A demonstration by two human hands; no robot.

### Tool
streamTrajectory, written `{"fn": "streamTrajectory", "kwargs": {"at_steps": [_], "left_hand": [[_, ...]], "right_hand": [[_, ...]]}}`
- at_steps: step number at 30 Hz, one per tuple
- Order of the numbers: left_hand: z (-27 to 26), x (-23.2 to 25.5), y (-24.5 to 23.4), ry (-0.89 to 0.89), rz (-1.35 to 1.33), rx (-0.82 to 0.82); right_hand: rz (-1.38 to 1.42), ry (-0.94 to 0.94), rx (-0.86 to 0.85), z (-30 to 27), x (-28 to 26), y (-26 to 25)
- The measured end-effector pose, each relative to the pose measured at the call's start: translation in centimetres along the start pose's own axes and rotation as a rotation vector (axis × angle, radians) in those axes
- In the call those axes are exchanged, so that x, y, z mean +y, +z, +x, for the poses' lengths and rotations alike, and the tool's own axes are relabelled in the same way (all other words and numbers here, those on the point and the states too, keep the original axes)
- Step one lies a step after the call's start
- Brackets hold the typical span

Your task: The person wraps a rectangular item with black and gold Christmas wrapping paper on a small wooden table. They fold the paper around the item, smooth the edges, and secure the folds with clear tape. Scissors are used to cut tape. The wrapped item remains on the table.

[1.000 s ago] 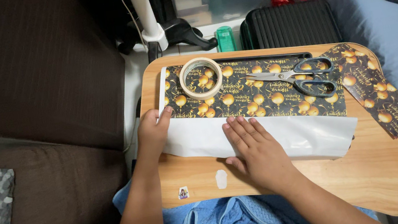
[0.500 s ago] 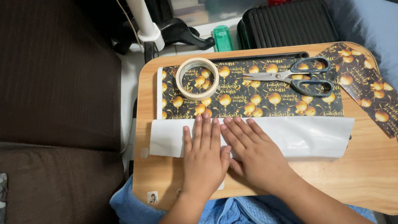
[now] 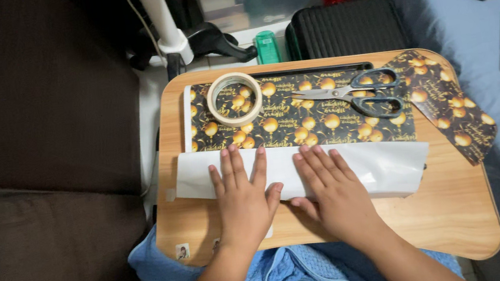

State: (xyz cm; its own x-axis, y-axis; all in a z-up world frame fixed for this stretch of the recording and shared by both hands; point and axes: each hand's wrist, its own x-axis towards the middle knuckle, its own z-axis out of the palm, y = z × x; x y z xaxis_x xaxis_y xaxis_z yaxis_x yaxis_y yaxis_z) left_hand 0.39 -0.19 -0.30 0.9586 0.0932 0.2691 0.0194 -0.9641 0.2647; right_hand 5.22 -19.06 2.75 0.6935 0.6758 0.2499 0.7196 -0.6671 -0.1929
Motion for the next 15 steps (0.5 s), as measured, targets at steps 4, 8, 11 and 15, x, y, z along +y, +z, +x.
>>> {"fn": "streamTrajectory", "kwargs": {"at_steps": [4,8,11,15], "left_hand": [[0.1,0.3,-0.4,0.026,0.003,0.020],[0.1,0.7,-0.1,0.026,-0.007,0.006],[0.0,1.4,0.8,0.038,-0.055,0.000],[0.3,2.9,2.1,0.109,-0.174,0.036]], "right_hand": [[-0.051,0.047,0.030,-1.7,0.7,-0.3],[-0.065,0.083,0.058,-2.7,1.3,-0.3],[-0.059,0.108,0.059,-3.1,1.5,-0.4],[-0.070,0.137,0.059,-3.4,1.5,-0.5]]}}
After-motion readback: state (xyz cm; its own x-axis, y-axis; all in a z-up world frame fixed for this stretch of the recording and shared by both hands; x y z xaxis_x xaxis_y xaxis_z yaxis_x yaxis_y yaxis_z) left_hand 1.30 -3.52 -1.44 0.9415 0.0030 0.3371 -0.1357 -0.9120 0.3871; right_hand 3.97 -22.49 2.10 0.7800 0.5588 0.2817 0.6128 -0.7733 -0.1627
